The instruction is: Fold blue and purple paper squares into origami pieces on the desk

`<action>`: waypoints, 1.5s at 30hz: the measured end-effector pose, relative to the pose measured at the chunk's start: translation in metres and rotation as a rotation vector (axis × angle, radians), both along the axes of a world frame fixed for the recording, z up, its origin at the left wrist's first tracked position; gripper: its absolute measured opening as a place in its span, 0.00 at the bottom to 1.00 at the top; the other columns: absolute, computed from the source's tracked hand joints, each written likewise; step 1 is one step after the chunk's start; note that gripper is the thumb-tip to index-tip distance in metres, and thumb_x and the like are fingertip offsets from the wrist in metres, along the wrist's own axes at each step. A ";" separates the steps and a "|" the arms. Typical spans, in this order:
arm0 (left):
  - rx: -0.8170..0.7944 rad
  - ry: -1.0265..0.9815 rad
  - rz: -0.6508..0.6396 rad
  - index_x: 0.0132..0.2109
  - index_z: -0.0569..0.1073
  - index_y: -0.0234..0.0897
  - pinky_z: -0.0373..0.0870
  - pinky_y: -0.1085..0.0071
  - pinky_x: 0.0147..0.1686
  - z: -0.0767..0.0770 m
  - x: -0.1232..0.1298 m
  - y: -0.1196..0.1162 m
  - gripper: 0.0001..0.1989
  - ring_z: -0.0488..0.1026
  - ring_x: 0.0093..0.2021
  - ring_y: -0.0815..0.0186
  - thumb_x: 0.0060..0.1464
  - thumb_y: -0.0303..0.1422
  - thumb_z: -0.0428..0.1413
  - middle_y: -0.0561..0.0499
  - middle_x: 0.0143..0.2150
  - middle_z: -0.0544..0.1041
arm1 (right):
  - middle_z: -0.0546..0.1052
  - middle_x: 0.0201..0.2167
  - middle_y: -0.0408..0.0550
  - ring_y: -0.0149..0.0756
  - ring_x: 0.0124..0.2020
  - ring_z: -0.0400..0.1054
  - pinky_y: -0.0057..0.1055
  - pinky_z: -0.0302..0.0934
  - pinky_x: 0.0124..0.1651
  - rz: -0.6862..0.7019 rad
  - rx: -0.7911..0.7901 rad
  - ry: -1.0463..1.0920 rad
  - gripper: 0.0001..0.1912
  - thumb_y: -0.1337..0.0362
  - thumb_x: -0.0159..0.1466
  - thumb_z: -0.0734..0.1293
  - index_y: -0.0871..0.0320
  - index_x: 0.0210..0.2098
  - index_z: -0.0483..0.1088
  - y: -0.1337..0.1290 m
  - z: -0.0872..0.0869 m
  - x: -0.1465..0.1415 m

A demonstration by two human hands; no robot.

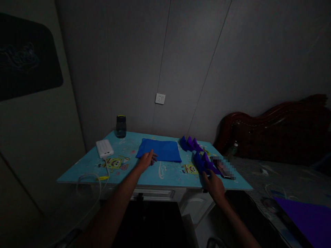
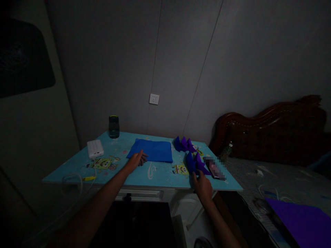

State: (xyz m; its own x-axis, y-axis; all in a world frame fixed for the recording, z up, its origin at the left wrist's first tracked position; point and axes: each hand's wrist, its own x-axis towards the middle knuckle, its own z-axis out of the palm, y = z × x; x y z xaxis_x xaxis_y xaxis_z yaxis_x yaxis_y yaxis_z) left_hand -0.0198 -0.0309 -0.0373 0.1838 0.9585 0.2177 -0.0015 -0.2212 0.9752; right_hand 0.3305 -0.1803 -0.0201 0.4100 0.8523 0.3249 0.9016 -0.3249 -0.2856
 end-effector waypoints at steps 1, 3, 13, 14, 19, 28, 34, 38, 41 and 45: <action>0.001 0.000 0.001 0.36 0.76 0.30 0.56 0.74 0.17 0.000 0.000 0.000 0.34 0.65 0.16 0.71 0.57 0.59 0.42 0.48 0.23 0.76 | 0.81 0.34 0.56 0.47 0.36 0.77 0.33 0.61 0.35 -0.001 -0.002 -0.003 0.24 0.51 0.68 0.58 0.60 0.55 0.69 -0.002 0.001 -0.001; 0.002 -0.002 0.004 0.36 0.76 0.30 0.55 0.74 0.17 0.000 0.000 -0.001 0.34 0.65 0.16 0.72 0.57 0.58 0.42 0.48 0.23 0.76 | 0.81 0.30 0.53 0.46 0.34 0.77 0.32 0.60 0.32 -0.004 0.000 -0.020 0.25 0.50 0.68 0.57 0.59 0.56 0.68 -0.008 0.004 -0.005; -0.009 -0.016 0.012 0.35 0.75 0.30 0.55 0.74 0.17 0.000 0.001 0.000 0.34 0.65 0.16 0.72 0.57 0.58 0.43 0.48 0.23 0.75 | 0.81 0.31 0.52 0.42 0.32 0.77 0.30 0.57 0.32 0.249 0.013 -0.159 0.18 0.54 0.70 0.57 0.54 0.47 0.73 0.011 0.028 -0.098; -0.009 -0.013 0.013 0.35 0.75 0.30 0.55 0.74 0.17 0.000 0.001 0.000 0.34 0.65 0.16 0.71 0.57 0.59 0.43 0.48 0.23 0.75 | 0.81 0.32 0.54 0.42 0.33 0.77 0.30 0.58 0.33 0.244 0.018 -0.146 0.18 0.53 0.70 0.57 0.55 0.46 0.74 0.027 0.029 -0.109; 0.024 0.021 0.027 0.36 0.76 0.29 0.55 0.74 0.17 0.003 -0.001 -0.004 0.37 0.65 0.16 0.72 0.56 0.61 0.40 0.46 0.24 0.76 | 0.80 0.38 0.62 0.48 0.39 0.76 0.34 0.61 0.37 0.141 0.054 -0.072 0.26 0.48 0.70 0.54 0.61 0.47 0.73 0.096 0.025 -0.138; 0.156 0.279 0.338 0.45 0.75 0.32 0.69 0.69 0.31 0.012 -0.014 -0.004 0.33 0.75 0.30 0.63 0.64 0.50 0.32 0.42 0.33 0.79 | 0.76 0.45 0.65 0.51 0.47 0.71 0.38 0.60 0.46 0.067 0.029 -0.023 0.31 0.42 0.67 0.55 0.62 0.48 0.72 0.102 0.003 -0.131; 0.240 0.658 0.631 0.51 0.72 0.34 0.59 0.53 0.55 0.012 -0.034 0.000 0.16 0.67 0.57 0.49 0.58 0.35 0.51 0.36 0.52 0.75 | 0.75 0.43 0.64 0.52 0.44 0.72 0.40 0.60 0.44 0.085 0.046 -0.028 0.33 0.40 0.65 0.56 0.62 0.46 0.73 0.101 0.001 -0.129; 0.247 0.850 0.669 0.52 0.72 0.32 0.59 0.53 0.55 0.003 -0.032 0.003 0.18 0.69 0.54 0.48 0.58 0.36 0.52 0.34 0.49 0.76 | 0.74 0.41 0.65 0.53 0.43 0.72 0.40 0.60 0.43 0.086 0.059 -0.022 0.33 0.40 0.65 0.56 0.63 0.42 0.75 0.103 -0.001 -0.128; 0.255 0.946 0.675 0.53 0.71 0.32 0.60 0.55 0.55 -0.001 -0.031 0.004 0.19 0.70 0.54 0.49 0.59 0.39 0.51 0.35 0.49 0.75 | 0.74 0.41 0.65 0.53 0.43 0.71 0.40 0.60 0.43 0.097 0.062 -0.012 0.32 0.41 0.65 0.56 0.64 0.41 0.76 0.104 -0.002 -0.126; 0.273 1.008 0.673 0.53 0.71 0.31 0.61 0.56 0.54 -0.002 -0.033 0.005 0.20 0.71 0.52 0.49 0.60 0.39 0.49 0.34 0.46 0.77 | 0.74 0.41 0.64 0.52 0.43 0.71 0.40 0.60 0.43 0.114 0.080 0.011 0.30 0.42 0.65 0.58 0.63 0.39 0.76 0.105 -0.006 -0.124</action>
State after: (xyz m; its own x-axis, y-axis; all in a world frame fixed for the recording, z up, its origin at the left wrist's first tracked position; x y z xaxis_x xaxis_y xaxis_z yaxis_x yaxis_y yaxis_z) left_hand -0.0530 -0.0258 -0.0392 -0.1261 0.8725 0.4720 0.9136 -0.0832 0.3979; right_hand 0.2066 -0.0752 -0.0258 0.3161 0.8651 0.3894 0.9280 -0.1965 -0.3166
